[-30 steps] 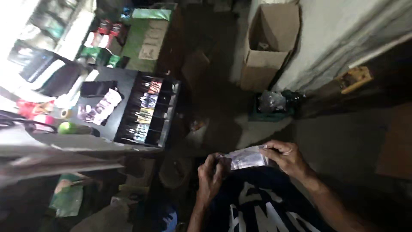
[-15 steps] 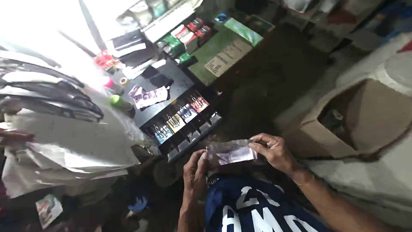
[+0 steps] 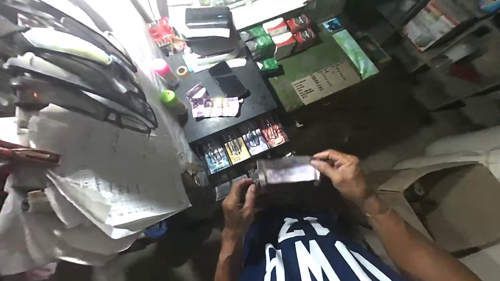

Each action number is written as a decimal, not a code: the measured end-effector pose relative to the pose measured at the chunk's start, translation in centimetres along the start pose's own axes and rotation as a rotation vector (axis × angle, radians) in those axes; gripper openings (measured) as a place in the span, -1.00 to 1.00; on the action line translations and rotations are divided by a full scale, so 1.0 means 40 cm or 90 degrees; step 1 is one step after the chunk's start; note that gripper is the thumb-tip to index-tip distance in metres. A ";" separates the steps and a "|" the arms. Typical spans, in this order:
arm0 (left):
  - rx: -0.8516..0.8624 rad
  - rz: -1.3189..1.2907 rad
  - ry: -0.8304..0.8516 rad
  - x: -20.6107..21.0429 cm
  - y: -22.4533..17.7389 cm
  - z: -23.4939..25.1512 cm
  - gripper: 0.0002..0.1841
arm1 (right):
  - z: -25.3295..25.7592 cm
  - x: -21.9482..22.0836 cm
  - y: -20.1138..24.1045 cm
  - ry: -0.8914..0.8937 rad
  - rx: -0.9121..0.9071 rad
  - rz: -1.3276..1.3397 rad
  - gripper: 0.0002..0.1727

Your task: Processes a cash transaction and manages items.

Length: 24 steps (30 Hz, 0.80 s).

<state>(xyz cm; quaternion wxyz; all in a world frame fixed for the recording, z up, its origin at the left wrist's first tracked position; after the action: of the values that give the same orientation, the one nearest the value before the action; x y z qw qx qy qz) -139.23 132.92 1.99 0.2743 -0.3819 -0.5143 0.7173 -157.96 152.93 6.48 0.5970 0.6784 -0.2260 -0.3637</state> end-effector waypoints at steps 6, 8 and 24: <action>-0.080 0.161 -0.085 -0.110 0.053 -0.034 -0.78 | 0.323 0.093 0.047 -0.033 0.000 0.011 -0.82; -0.129 0.204 -0.103 -0.109 0.058 -0.061 -0.76 | 0.418 0.131 0.049 0.012 0.051 0.044 -0.69; -0.305 0.662 0.114 -0.108 0.067 0.039 -0.73 | 0.278 0.319 -0.080 0.611 -0.225 -0.363 -0.71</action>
<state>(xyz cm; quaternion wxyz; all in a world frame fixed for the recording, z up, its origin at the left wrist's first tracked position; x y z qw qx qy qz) -138.11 127.84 0.89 -0.1656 -0.6947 -0.3819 0.5866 -158.79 136.88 0.25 0.6151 0.6916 0.3249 -0.1944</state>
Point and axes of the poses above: each hand's wrist, its own z-axis towards the middle knuckle, its own x-axis out of the palm, y = z × x, the point moved 1 cm from there along z, towards the middle knuckle, and after that the axes turned 5 degrees about y, right-handed, at the moved point
